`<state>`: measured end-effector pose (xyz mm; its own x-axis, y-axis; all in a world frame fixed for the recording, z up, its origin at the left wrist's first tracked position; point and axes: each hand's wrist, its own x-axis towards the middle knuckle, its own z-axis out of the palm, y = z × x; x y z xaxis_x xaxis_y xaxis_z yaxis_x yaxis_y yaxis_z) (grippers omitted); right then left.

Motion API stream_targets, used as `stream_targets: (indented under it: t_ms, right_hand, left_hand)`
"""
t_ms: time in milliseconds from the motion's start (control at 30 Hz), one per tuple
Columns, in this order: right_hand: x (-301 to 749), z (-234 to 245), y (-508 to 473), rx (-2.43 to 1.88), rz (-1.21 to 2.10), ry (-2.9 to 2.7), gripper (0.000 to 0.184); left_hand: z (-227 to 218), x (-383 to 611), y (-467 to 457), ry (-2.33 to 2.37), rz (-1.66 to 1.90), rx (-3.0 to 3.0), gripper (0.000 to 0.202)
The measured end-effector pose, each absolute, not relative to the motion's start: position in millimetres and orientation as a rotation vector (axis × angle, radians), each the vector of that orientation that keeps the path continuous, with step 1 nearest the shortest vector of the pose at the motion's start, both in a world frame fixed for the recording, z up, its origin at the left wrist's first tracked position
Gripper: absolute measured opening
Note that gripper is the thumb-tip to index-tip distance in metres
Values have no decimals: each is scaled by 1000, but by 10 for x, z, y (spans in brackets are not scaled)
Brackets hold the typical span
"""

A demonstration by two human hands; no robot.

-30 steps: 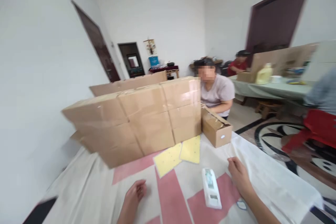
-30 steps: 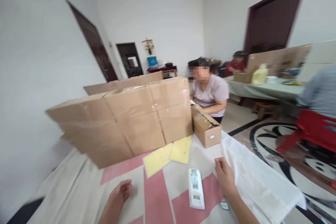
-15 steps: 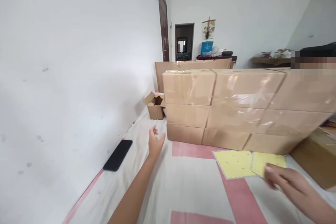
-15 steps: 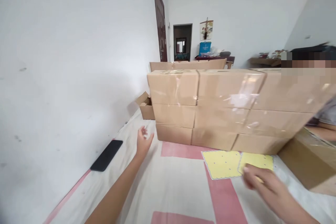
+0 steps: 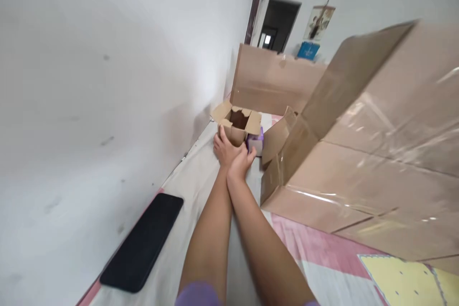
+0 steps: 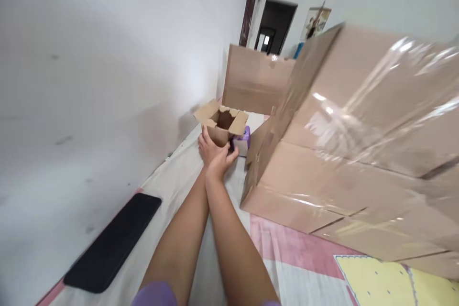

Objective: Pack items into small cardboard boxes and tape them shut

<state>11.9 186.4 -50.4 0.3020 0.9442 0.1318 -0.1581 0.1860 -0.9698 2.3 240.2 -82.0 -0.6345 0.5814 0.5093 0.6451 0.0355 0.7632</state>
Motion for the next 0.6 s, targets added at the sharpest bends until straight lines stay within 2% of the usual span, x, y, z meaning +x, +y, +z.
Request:
stream_targets:
  t_ms: [200, 400, 600]
  right_hand:
    - [266, -503, 2291, -1413, 646, -922, 60]
    - [397, -637, 2352, -1487, 604, -949, 71]
    - [414, -712, 2353, -1413, 589, -1093, 52]
  left_hand:
    - [-820, -34, 2393, -2231, -1674, -1372, 112]
    - [-808, -100, 2407, -2229, -1775, -1362, 115]
    - [-751, -202, 2331, -2161, -1736, -1377, 116]
